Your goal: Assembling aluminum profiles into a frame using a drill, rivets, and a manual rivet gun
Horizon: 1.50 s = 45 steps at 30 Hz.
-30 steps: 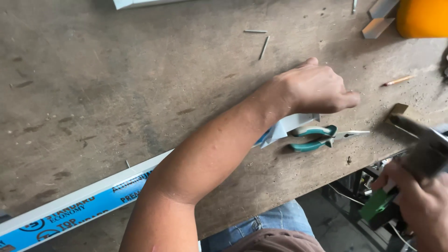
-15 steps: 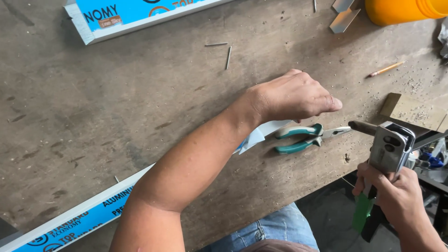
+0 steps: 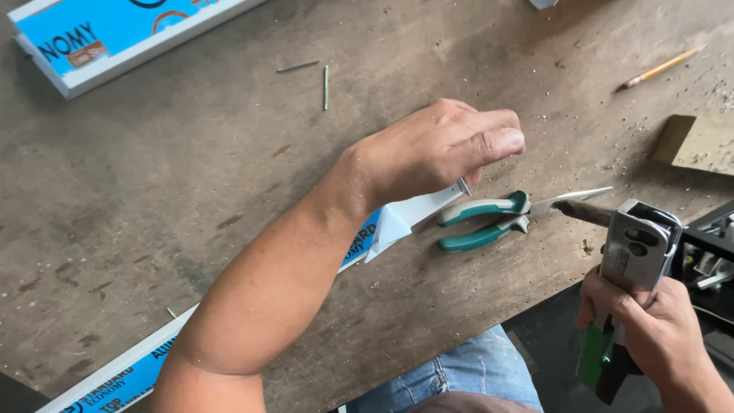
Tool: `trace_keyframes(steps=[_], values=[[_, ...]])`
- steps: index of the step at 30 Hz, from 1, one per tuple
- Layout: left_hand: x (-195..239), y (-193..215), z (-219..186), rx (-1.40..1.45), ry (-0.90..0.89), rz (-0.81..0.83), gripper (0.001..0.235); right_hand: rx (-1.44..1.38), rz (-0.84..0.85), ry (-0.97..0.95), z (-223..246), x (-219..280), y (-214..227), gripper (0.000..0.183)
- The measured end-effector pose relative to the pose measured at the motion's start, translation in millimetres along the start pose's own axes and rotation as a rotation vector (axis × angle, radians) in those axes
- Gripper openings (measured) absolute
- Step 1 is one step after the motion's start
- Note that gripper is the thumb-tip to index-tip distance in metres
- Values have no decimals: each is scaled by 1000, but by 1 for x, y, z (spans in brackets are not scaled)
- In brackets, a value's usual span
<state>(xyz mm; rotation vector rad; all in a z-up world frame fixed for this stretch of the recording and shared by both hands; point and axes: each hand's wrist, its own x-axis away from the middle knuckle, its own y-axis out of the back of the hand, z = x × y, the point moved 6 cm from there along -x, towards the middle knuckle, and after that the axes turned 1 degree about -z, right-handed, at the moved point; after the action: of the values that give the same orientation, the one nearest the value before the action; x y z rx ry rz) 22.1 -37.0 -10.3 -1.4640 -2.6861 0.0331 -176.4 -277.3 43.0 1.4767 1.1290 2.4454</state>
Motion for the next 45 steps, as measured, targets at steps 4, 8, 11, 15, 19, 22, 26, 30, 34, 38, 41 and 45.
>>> trace_keyframes(steps=[4, 8, 11, 15, 19, 22, 26, 30, 34, 38, 41, 45], values=[[2, 3, -2, 79, -21, 19, 56, -59, 33, 50, -12, -2, -5, 50], [3, 4, -1, 85, -40, 9, 56, -39, 20, 23, -23, -2, -10, 49], [2, 3, -2, 65, -55, 12, 57, -83, 43, 5, -36, -3, -14, 48], [5, 5, -2, 79, -62, -4, 57, -82, 48, 11, -46, 3, -14, 44], [11, 12, -20, 154, -109, -80, 52, -240, 86, 65, -62, 11, -10, 42], [17, 20, -42, -84, -259, -233, 46, -251, 103, 108, -61, 20, -9, 43], [51, 21, -106, -116, -555, -483, 38, -441, 104, 170, -61, 38, -12, 27], [115, -36, -177, -394, -412, -746, 51, -1025, 259, 313, -47, 57, -28, 26], [130, -126, -136, 32, -107, -587, 65, -1099, 414, 631, 43, 91, -41, 22], [122, -205, -92, 185, 193, -561, 88, -951, 397, 654, 53, 80, -55, 15], [108, -210, -86, 382, 213, -733, 96, -414, 399, 787, 70, 69, -40, 40], [86, -190, -72, -32, 405, -750, 85, -21, 214, 966, 55, -15, 37, 43]])
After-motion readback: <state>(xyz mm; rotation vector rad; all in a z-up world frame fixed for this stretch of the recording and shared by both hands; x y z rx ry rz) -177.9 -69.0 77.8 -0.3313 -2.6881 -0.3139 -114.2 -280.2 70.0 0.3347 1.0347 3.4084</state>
